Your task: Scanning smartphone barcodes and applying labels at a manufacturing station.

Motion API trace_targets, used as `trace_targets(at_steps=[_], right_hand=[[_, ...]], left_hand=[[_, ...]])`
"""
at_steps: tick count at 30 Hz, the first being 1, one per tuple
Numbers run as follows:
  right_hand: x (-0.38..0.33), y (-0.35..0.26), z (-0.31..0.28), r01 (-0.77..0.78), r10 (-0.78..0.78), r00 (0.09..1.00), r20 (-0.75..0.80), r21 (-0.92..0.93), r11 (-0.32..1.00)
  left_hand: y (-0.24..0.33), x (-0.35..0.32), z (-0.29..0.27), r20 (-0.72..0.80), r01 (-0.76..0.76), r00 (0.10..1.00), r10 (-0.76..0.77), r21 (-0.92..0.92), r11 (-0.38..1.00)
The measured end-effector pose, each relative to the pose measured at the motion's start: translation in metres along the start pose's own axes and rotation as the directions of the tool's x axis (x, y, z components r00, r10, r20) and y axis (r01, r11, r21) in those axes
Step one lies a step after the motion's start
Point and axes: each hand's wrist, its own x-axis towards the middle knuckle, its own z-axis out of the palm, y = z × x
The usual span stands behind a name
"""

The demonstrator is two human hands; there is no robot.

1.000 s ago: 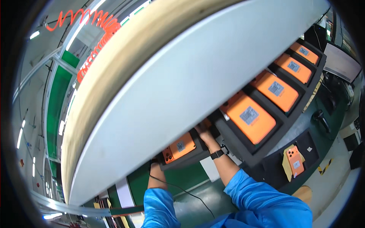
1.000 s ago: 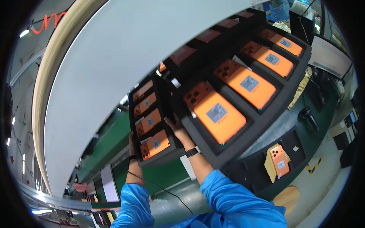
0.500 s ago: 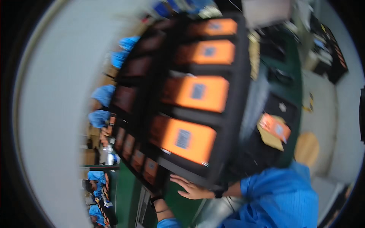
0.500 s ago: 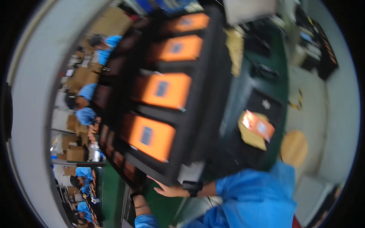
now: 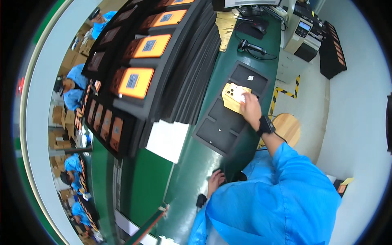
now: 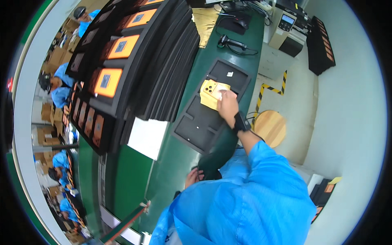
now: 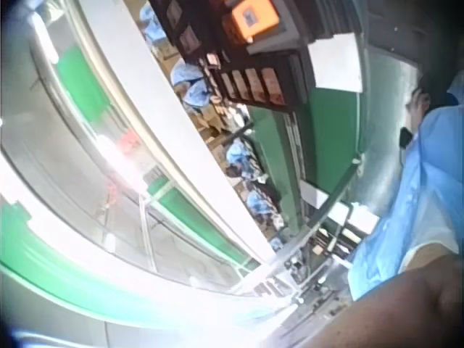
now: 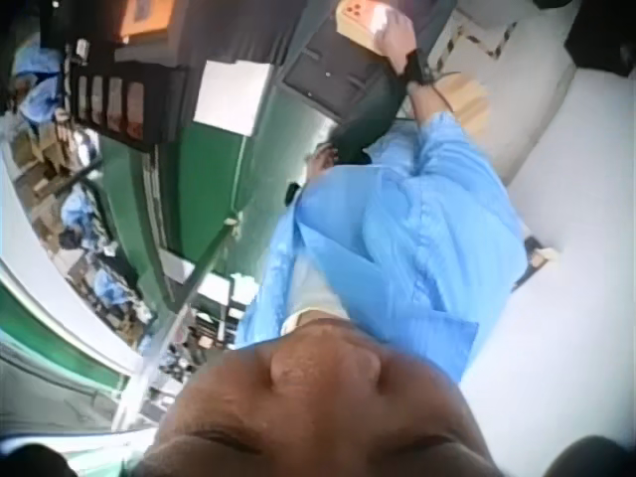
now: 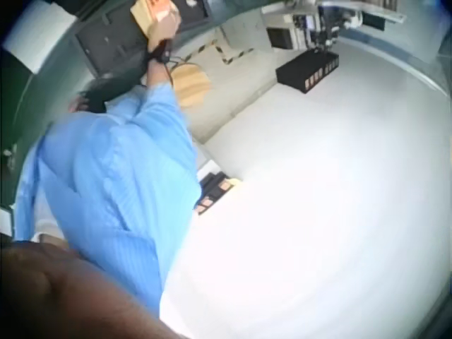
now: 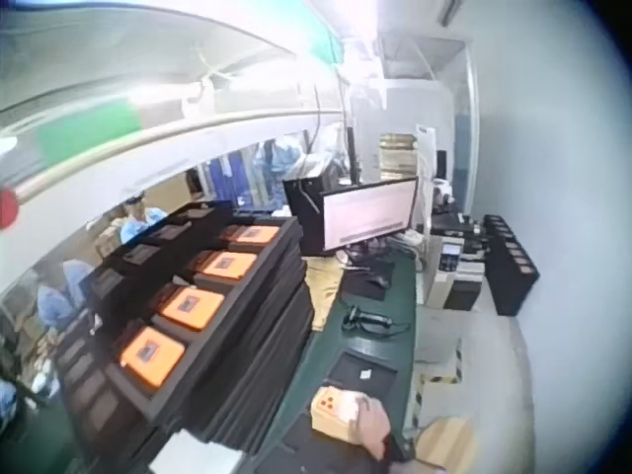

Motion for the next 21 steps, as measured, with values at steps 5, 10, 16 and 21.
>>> trace_targets(at_steps=[5,10,16,21], right_hand=[[0.023,0.044,0.027,0.126,-0.009,0.966,0.259,-0.440,0.889],[0.035,0.030,0.036,0.101,0.100,0.935,0.340,-0.525,0.845],[0.068,0.041,0.007,-0.149,0.269,0.793,0.546,-0.254,0.956],[0.052,0.049,-0.031,-0.885,-0.122,0.448,0.885,0.421,-0.197]], left_hand=[[0.014,0.035,0.020,-0.073,-0.142,0.986,0.151,0.116,0.983],[0.090,0.063,0.054,-0.305,-0.123,0.918,0.255,0.391,0.912],[0.114,0.078,0.090,-0.395,0.046,0.785,0.478,0.806,0.590],[0.102,0.086,0.086,-0.494,0.172,0.756,0.429,0.783,0.598]])
